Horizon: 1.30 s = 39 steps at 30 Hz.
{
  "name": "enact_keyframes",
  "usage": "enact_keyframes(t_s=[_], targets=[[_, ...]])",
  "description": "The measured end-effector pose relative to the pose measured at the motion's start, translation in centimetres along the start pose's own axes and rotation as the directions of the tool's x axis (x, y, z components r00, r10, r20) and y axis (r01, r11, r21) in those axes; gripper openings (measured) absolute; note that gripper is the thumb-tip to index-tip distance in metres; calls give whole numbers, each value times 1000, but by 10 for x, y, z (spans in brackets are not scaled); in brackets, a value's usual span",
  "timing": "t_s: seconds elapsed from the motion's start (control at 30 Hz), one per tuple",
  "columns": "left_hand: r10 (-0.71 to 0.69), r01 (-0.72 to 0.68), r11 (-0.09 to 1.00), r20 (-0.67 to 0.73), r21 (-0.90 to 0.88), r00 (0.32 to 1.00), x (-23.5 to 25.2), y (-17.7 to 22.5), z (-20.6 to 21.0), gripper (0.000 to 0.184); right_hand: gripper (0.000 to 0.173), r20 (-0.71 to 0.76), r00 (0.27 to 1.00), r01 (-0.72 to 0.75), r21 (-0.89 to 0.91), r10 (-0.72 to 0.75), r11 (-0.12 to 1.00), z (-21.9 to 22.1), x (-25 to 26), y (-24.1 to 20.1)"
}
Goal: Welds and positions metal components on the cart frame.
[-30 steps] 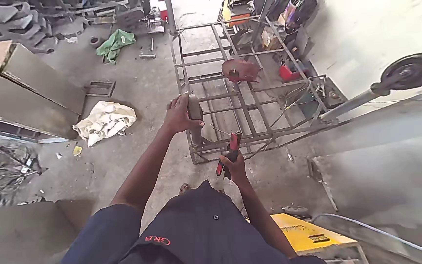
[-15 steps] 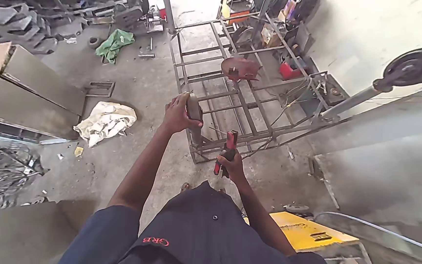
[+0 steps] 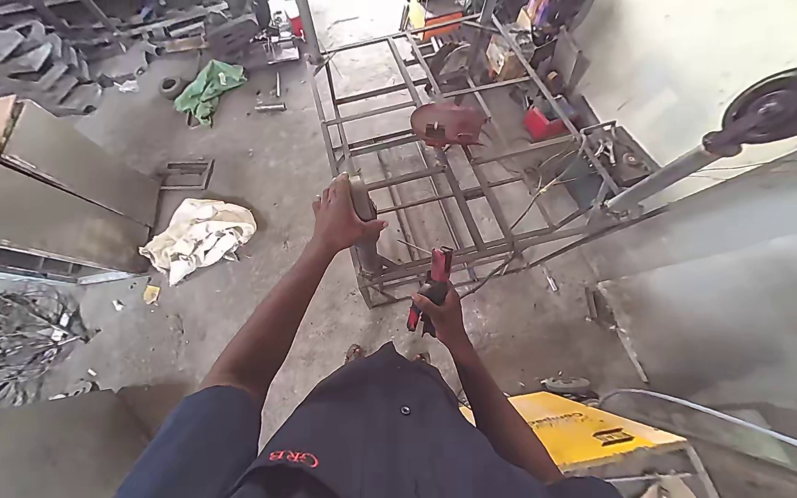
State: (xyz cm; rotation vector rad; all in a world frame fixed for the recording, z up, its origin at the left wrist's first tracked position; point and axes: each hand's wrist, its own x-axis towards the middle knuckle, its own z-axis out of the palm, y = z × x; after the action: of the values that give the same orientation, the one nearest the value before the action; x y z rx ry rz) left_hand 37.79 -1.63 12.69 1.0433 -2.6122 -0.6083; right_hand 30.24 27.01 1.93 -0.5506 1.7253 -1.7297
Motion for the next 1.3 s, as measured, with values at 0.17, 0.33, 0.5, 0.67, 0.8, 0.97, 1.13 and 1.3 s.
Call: enact_keyframes(t_s=[0.17,0.33,0.5,0.67,0.8,0.97,1.13,1.3], targets=[[-21,21,1000,-2,19,1000,3,5,-1,126,70,5,1000,1,24,-1,1000,-1,2,1],[17,-17,1000,-12,-11,1000,6,0,2,124,72,4,1000,8,49,-8,999,0,7,3],[61,-61,998,-3,-17,998,9,-1,-1,119,73,3,1000,-15,42,15,999,3,10,3],[107,-107,994,-1,-7,994,10,-7,1,119,73,27,1000,-7,52,6,999,4,6,5],[70,-70,998,44,7,997,10,-3,-5,121,70,41,999,-11,10,10,1000,2,1,7],[76,-80,995,67,62,995,12,-2,-9,123,68,41,999,-15,-14,16,1000,-3,-7,6],[34,-43,995,100,92,994,10,3,-15,123,67,16,1000,-4,10,3,1000,-12,-18,2],[32,-46,995,148,88,988,10,-1,-20,134,69,-65,998,10,-10,-11,1000,-24,-33,-6]])
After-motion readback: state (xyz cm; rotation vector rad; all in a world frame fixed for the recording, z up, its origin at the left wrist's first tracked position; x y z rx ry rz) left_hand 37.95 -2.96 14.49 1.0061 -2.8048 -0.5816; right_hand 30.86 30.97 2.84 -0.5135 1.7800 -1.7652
